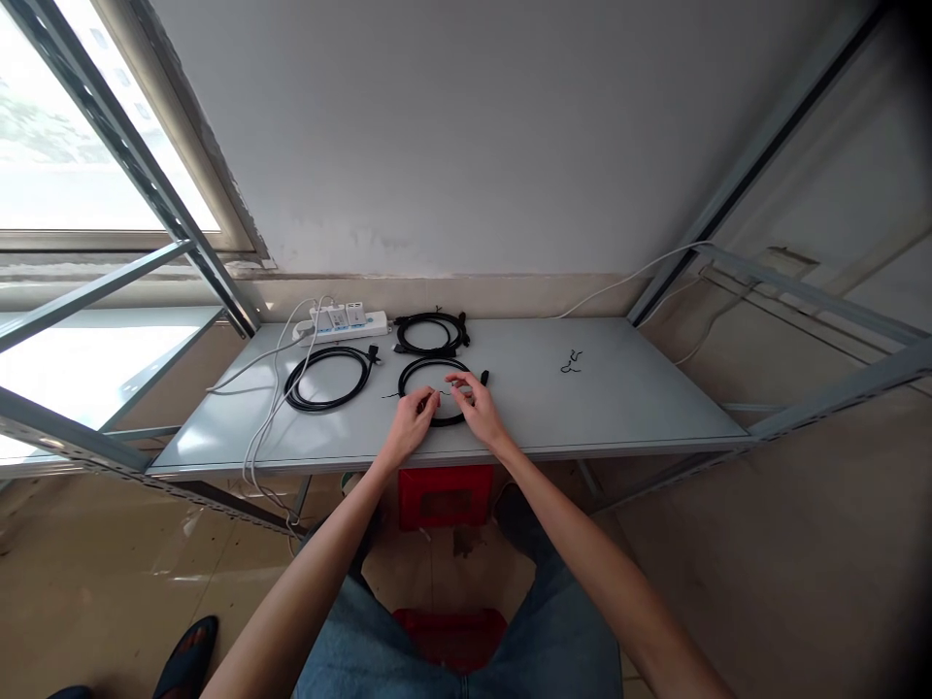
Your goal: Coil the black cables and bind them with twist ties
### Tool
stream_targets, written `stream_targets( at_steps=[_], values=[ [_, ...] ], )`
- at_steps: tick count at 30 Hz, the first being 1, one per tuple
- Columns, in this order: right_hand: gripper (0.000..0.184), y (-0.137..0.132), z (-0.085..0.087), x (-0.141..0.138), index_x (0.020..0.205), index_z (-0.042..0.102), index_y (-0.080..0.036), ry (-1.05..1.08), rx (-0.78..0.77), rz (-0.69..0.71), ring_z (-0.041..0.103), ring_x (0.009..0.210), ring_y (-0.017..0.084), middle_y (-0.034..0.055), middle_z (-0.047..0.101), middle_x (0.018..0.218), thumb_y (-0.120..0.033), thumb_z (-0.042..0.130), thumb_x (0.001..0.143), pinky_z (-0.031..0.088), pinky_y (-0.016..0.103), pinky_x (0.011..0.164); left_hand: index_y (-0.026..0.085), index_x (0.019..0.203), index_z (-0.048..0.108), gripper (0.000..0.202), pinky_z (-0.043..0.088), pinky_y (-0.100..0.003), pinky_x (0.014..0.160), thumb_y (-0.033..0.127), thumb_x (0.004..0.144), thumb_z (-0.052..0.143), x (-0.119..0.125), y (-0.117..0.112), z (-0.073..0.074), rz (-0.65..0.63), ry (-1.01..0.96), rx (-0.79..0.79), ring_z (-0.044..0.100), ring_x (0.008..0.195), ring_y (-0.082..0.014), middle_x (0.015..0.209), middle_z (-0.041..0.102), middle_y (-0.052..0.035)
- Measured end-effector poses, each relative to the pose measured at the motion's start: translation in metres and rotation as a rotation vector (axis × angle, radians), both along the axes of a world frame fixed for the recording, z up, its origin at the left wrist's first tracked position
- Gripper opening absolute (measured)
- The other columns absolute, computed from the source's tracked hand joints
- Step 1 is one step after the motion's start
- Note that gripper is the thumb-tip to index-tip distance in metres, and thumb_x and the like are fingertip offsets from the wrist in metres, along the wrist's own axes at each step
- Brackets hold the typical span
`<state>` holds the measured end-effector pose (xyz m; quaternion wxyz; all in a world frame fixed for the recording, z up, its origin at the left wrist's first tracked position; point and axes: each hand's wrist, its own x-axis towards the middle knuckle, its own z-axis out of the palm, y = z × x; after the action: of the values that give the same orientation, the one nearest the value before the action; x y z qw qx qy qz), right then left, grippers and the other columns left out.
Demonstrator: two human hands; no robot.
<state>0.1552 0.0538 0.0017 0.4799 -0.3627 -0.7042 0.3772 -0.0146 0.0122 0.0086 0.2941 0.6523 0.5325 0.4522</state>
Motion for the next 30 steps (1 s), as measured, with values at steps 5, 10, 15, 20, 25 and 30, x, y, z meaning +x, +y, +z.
stream_targets(
  at_steps=[5,10,15,20,25,30],
  values=[
    [0.023,0.002,-0.002,0.000,0.116,0.070,-0.024,-0.129,0.128,0.031,0.057,0.123,0.025,0.0104,0.064,0.130,-0.035,0.059,0.099,0.048,0.039,0.100,0.020,0.077,0.052,0.040,0.034,-0.026,0.062,0.050,0.102,0.043,-0.001,0.001,-0.001,-0.001,0.001,0.003,0.039,0.063,-0.0126,0.067,0.046,0.0024],
    [0.029,0.008,-0.010,-0.002,0.089,0.070,-0.021,-0.123,0.109,-0.025,0.059,0.100,0.022,0.0064,0.068,0.097,-0.045,0.058,0.101,0.047,0.035,0.092,0.020,0.078,0.053,0.041,0.036,-0.025,0.064,0.051,0.102,0.043,-0.001,0.001,-0.001,-0.014,0.011,-0.012,0.040,0.065,-0.0126,0.068,0.048,0.0024],
    [0.033,0.006,-0.008,-0.002,0.082,0.067,-0.021,-0.113,0.145,-0.019,0.057,0.089,0.021,0.0039,0.067,0.084,-0.043,0.055,0.103,0.046,0.033,0.085,0.020,0.076,0.051,0.041,0.033,-0.026,0.062,0.051,0.103,0.042,-0.001,0.000,0.000,-0.032,0.009,-0.008,0.038,0.063,-0.0122,0.067,0.046,0.0027],
    [0.030,0.004,-0.010,-0.001,0.081,0.068,-0.021,-0.125,0.148,-0.034,0.058,0.081,0.020,0.0030,0.069,0.079,-0.039,0.057,0.102,0.046,0.031,0.079,0.020,0.075,0.050,0.042,0.031,-0.027,0.060,0.051,0.102,0.043,-0.001,0.000,0.001,-0.047,0.012,-0.032,0.035,0.061,-0.0115,0.065,0.044,0.0036],
    [0.030,0.002,-0.010,-0.002,0.078,0.067,-0.020,-0.153,0.126,-0.086,0.059,0.077,0.019,0.0034,0.070,0.076,-0.038,0.060,0.100,0.046,0.030,0.075,0.020,0.073,0.051,0.045,0.030,-0.027,0.060,0.053,0.102,0.044,-0.002,0.001,-0.001,-0.058,0.007,-0.037,0.035,0.061,-0.0115,0.064,0.043,0.0037],
    [0.031,0.000,-0.009,-0.005,0.076,0.066,-0.020,-0.210,0.155,-0.129,0.061,0.077,0.020,0.0040,0.070,0.076,-0.038,0.058,0.101,0.046,0.030,0.076,0.019,0.072,0.052,0.046,0.031,-0.027,0.060,0.052,0.103,0.043,-0.004,0.000,0.000,-0.075,-0.003,-0.029,0.036,0.060,-0.0115,0.063,0.044,0.0036]
  ],
)
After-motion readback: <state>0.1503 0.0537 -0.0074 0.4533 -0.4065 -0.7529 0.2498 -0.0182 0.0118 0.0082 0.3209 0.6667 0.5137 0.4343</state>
